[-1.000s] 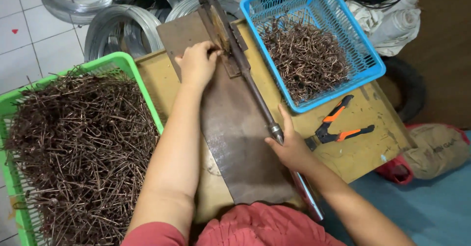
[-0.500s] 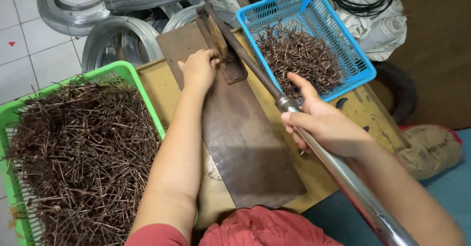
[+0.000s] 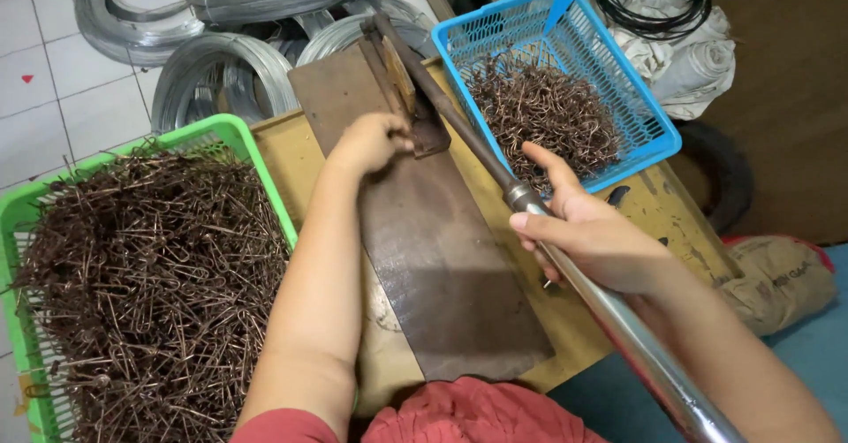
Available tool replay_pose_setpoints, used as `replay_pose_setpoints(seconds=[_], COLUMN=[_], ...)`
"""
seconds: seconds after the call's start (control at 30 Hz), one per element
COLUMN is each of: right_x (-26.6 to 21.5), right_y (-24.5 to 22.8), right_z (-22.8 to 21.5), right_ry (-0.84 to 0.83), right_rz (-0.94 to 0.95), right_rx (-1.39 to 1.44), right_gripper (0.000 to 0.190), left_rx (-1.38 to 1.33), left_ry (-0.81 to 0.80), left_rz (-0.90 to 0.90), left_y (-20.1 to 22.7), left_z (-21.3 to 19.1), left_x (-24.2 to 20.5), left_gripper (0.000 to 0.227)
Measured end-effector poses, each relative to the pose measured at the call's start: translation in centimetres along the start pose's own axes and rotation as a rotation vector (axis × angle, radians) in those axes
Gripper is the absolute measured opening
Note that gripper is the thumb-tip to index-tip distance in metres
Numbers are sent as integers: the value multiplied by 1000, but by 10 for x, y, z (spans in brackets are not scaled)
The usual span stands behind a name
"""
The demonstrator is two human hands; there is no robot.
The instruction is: The person is bending individual metal wires into a U-shape using a manual bending jig and a long metal lever.
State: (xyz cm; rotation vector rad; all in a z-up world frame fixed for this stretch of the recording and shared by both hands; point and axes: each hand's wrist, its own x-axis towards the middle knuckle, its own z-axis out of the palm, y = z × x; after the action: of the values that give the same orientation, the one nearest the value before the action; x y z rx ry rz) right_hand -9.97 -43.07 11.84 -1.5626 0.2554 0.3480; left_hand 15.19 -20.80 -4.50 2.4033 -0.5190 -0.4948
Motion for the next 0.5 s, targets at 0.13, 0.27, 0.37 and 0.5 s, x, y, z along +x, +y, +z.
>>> replay_pose_setpoints(seconds=[0.13,0.27,0.37,0.5], right_x=[-1,0,5,16], right_y=[8,24,70,110], right_z=[4,9,9,21], right_ry=[-3,57,120,231], right_rz=[40,181,284,222], right_rx=[-32,-209,-432,-531], right_gripper=[97,104,103,103], left_rx=[-181,-448,-773,-1197], left_ry=[-272,-370,-343,-318], left_rz=[55,98,132,174], left_y=[4,-30,-22,23], left_z=[-9,4,-3,-19], left_x=[-11,14,5,-30], left_gripper=[21,19,11,13])
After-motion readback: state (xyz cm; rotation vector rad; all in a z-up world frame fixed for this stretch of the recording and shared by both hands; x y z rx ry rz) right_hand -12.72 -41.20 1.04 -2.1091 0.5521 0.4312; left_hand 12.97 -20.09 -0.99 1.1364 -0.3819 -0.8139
